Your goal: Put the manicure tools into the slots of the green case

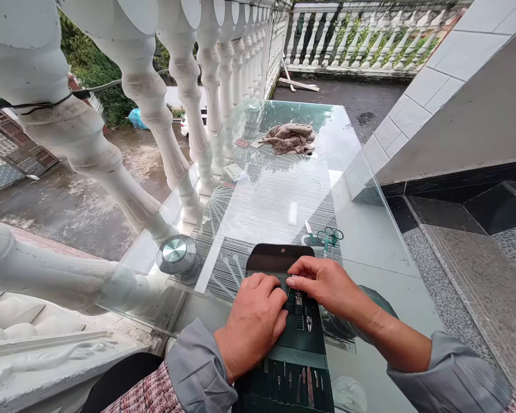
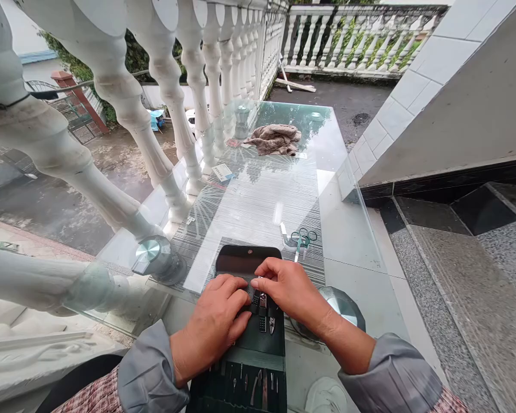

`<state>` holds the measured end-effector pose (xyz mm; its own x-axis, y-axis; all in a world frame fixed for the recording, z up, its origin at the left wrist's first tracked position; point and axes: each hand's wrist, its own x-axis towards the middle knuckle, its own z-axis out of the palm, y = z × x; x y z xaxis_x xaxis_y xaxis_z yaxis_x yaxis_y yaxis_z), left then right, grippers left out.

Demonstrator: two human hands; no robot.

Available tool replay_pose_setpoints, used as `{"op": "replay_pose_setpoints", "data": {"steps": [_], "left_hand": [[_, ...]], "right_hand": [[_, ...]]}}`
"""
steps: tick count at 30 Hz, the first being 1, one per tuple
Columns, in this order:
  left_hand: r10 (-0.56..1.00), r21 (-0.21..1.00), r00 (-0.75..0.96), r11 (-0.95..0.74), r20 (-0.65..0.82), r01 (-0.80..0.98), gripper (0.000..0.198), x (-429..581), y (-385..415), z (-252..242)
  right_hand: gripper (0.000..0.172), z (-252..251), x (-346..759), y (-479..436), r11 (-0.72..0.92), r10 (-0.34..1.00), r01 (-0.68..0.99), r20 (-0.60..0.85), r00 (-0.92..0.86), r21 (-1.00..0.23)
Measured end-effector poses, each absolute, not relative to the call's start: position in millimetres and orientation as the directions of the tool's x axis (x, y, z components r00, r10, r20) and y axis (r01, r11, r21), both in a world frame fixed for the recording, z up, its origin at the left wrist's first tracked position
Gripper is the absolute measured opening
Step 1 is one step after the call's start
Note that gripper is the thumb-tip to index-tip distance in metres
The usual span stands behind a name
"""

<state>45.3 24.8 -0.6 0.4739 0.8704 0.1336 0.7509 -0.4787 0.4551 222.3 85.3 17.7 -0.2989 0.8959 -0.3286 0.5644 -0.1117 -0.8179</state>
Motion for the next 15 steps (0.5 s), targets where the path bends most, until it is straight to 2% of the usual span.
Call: {"op": "replay_pose_setpoints", "data": {"steps": [3, 5, 9, 13, 15], "left_hand": [[0.870, 0.460, 0.476, -0.477, 0.129, 0.749, 0.012, 46, 24, -1], [0.870, 0.465, 0.477, -0.477, 0.127, 0.746, 0.011, 46, 24, 0], [0.870, 0.485, 0.473, -0.476, 0.138, 0.734, 0.009, 45, 25, 1], [0.862, 0.493, 0.488, -0.485, 0.134, 0.722, 0.006, 44, 25, 3], [0.862, 0.493, 0.494, -0.481, 0.115, 0.725, 0.006, 43, 25, 5]], "right_hand": [[0.014, 19, 223, 85, -0.121, 0.885, 0.573, -0.350, -0.308, -0.810], [0.013, 20, 224, 84, -0.019, 0.879, 0.591, -0.296, -0.375, -0.806], [0.024, 22, 227, 83, 0.254, 0.801, 0.601, -0.184, -0.570, -0.758], [0.026, 23, 228, 80, 0.368, 0.724, 0.621, -0.206, -0.659, -0.692], [0.027, 28, 230, 81, 0.402, 0.736, 0.587, -0.134, -0.664, -0.703]]}}
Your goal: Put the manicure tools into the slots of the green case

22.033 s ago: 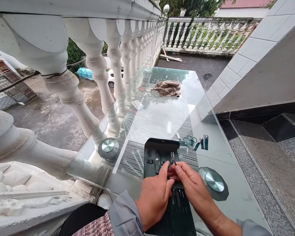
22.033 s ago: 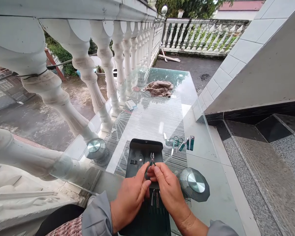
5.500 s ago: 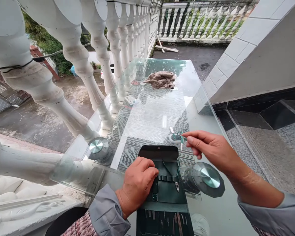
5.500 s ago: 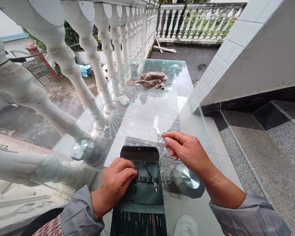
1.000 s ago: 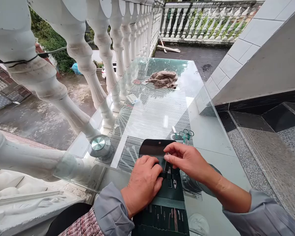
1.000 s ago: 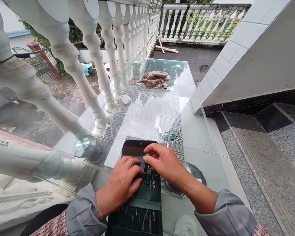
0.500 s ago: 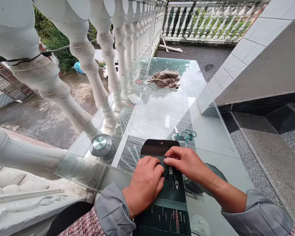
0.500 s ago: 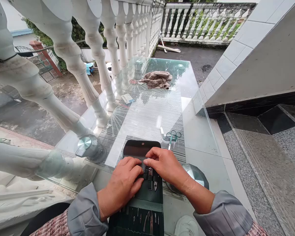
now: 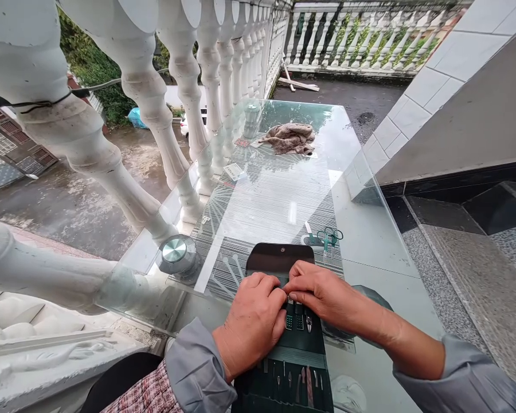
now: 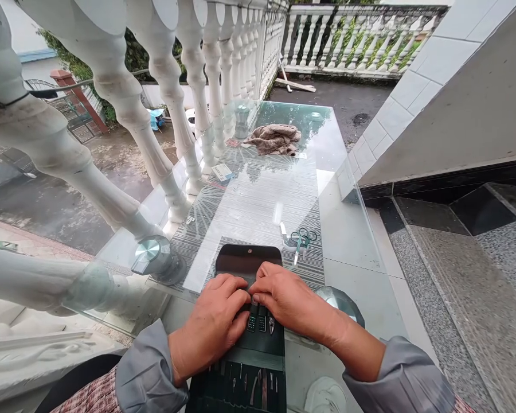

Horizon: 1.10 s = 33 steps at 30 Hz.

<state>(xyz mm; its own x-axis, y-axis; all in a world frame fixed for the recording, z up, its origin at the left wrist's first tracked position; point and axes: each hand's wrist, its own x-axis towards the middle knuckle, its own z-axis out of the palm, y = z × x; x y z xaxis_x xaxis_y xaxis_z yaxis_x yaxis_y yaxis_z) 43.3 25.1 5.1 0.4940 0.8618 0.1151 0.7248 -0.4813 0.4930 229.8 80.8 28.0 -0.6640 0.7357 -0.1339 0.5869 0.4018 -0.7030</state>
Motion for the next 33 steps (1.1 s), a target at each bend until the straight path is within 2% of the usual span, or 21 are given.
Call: {"op": "replay_pose_setpoints", "data": {"steps": [2, 5, 7, 9, 13, 19, 22, 33], "left_hand": [[0.861, 0.494, 0.500, -0.476, 0.094, 0.728, 0.010, 43, 25, 8], [0.850, 0.448, 0.522, -0.495, 0.073, 0.744, 0.010, 44, 25, 12], [0.837, 0.381, 0.542, -0.526, 0.072, 0.761, 0.006, 45, 25, 12], [0.828, 0.324, 0.556, -0.547, 0.074, 0.772, 0.003, 47, 25, 11], [0.839, 0.319, 0.540, -0.529, 0.060, 0.786, 0.005, 48, 26, 8], [0.856, 0.374, 0.515, -0.492, 0.044, 0.786, 0.008, 48, 27, 7], [0.856, 0.397, 0.513, -0.493, 0.062, 0.774, 0.009, 47, 27, 6], [0.870, 0.535, 0.485, -0.453, 0.090, 0.714, 0.023, 40, 24, 13]], "right_hand": [[0.025, 36, 236, 84, 0.391, 0.810, 0.541, -0.001, -0.586, -0.745], [0.021, 49, 257, 97, 0.236, 0.966, 0.566, 0.129, -0.222, -0.790], [0.025, 49, 278, 109, 0.054, 0.992, 0.603, 0.110, 0.055, -0.796], [0.028, 40, 298, 121, -0.094, 0.979, 0.602, 0.035, 0.199, -0.793], [0.030, 7, 322, 138, -0.192, 0.981, 0.698, -0.107, 0.164, -0.689], [0.033, -19, 319, 152, -0.037, 0.999, 0.885, 0.000, 0.042, -0.465], [0.032, -19, 316, 158, -0.010, 1.000, 0.930, -0.016, 0.005, -0.368], [0.012, -14, 340, 159, -0.045, 0.986, 0.965, -0.167, 0.001, -0.260]]}}
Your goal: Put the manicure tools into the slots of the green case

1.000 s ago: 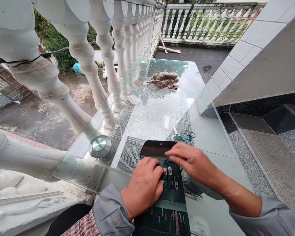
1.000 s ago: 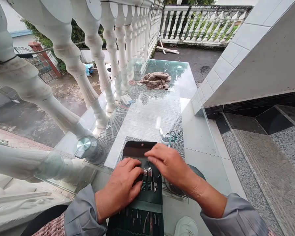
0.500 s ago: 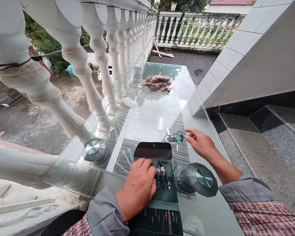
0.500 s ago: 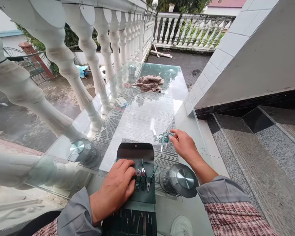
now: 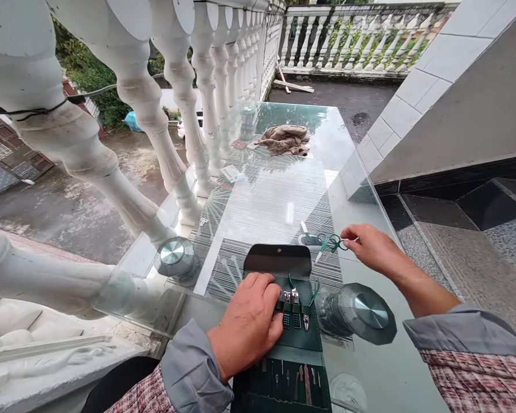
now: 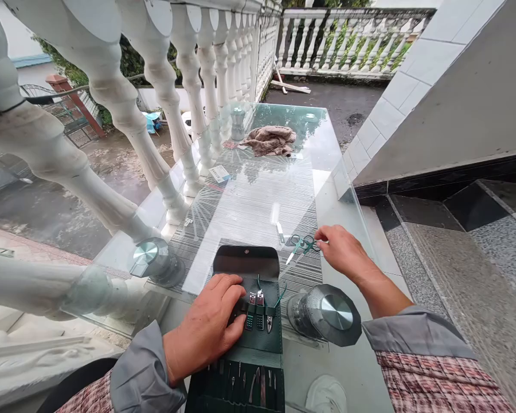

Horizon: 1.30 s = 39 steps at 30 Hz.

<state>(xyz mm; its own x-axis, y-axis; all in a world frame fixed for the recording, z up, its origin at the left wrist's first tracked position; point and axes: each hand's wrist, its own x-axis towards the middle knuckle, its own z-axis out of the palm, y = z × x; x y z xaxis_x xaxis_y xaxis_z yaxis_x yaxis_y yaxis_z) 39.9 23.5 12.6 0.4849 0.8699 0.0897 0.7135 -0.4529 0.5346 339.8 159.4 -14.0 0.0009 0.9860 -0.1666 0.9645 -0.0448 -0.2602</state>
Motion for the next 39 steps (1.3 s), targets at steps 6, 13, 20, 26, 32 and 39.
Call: {"op": "replay_pose_setpoints", "data": {"steps": [6, 13, 20, 26, 32, 39], "left_hand": [[0.883, 0.656, 0.453, -0.414, 0.122, 0.631, 0.037, 32, 24, 8], [0.982, 0.912, 0.188, -0.086, 0.009, 0.402, 0.014, 22, 37, 19], [1.000, 0.962, -0.006, 0.030, -0.030, 0.270, 0.017, 18, 42, 22], [0.960, 0.759, 0.278, -0.201, 0.027, 0.620, 0.021, 28, 36, 20], [0.921, 0.662, 0.387, -0.267, -0.038, 0.700, 0.027, 31, 34, 18], [0.915, 0.706, 0.396, -0.231, -0.076, 0.670, 0.022, 26, 34, 19]], "right_hand": [[0.015, -14, 359, 156, -0.035, 0.979, 0.973, -0.201, -0.012, -0.228], [0.012, -8, 370, 145, -0.273, 0.951, 0.756, -0.283, 0.121, -0.595], [0.039, 14, 368, 137, -0.326, 0.945, 0.466, -0.292, 0.146, -0.822], [0.040, 50, 305, 114, -0.198, 0.952, 0.427, -0.277, -0.129, -0.882], [0.024, 39, 245, 96, 0.222, 0.942, 0.513, 0.046, -0.333, -0.829], [0.030, 19, 233, 99, 0.407, 0.873, 0.566, 0.123, -0.472, -0.717]]}}
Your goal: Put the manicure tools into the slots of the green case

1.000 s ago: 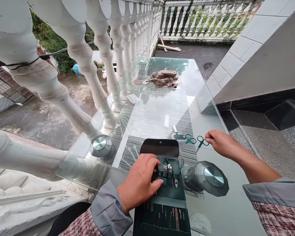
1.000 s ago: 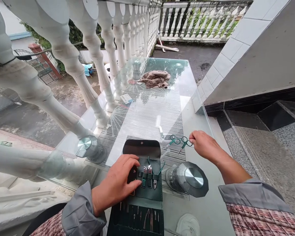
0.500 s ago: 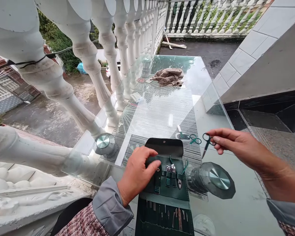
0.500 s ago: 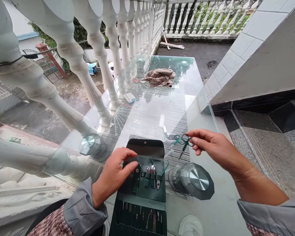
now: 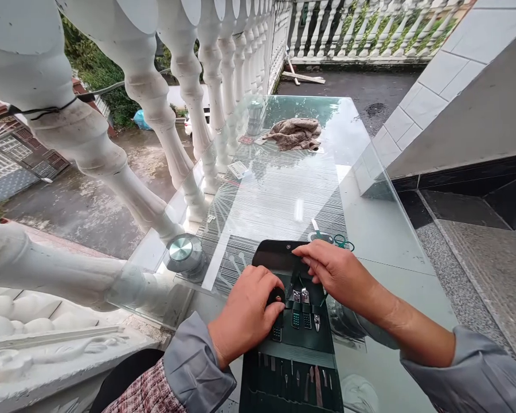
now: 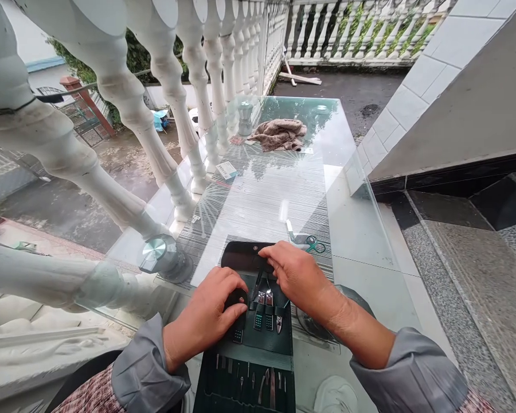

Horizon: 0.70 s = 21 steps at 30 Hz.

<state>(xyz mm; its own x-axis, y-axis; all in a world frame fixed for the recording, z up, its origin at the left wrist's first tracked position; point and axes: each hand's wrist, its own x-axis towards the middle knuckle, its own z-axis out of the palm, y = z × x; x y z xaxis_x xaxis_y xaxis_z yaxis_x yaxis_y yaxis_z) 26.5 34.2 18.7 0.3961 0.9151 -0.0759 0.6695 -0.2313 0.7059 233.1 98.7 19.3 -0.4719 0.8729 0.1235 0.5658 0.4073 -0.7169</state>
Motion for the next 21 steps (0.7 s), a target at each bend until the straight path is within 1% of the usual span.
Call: {"op": "replay_pose_setpoints", "data": {"steps": [3, 7, 9, 11, 13, 15, 18, 21], "left_hand": [[0.914, 0.713, 0.396, -0.222, -0.085, 0.665, 0.022, 26, 34, 18], [0.915, 0.716, 0.394, -0.218, -0.087, 0.663, 0.023, 27, 34, 17], [0.916, 0.717, 0.390, -0.211, -0.091, 0.665, 0.023, 27, 34, 17], [0.916, 0.719, 0.389, -0.208, -0.094, 0.663, 0.023, 27, 34, 18], [0.917, 0.719, 0.389, -0.211, -0.089, 0.662, 0.023, 27, 35, 17], [0.918, 0.715, 0.387, -0.217, -0.082, 0.665, 0.022, 27, 34, 17], [0.922, 0.708, 0.381, -0.220, -0.074, 0.671, 0.022, 27, 33, 16], [0.929, 0.707, 0.365, -0.214, -0.067, 0.674, 0.022, 27, 32, 16]], "right_hand": [[0.029, 16, 231, 103, 0.358, 0.871, 0.573, 0.042, -0.489, -0.737], [0.028, 11, 226, 109, 0.186, 0.849, 0.608, -0.184, -0.494, -0.772], [0.027, 9, 223, 110, 0.144, 0.818, 0.636, -0.271, -0.508, -0.758], [0.026, 8, 220, 108, 0.220, 0.800, 0.657, -0.252, -0.545, -0.721], [0.026, 9, 218, 105, 0.346, 0.789, 0.658, -0.173, -0.590, -0.669], [0.027, 9, 218, 101, 0.427, 0.780, 0.650, -0.107, -0.616, -0.629], [0.028, 8, 219, 98, 0.478, 0.767, 0.640, -0.069, -0.638, -0.602], [0.028, 6, 219, 96, 0.495, 0.747, 0.633, -0.081, -0.660, -0.595]]}}
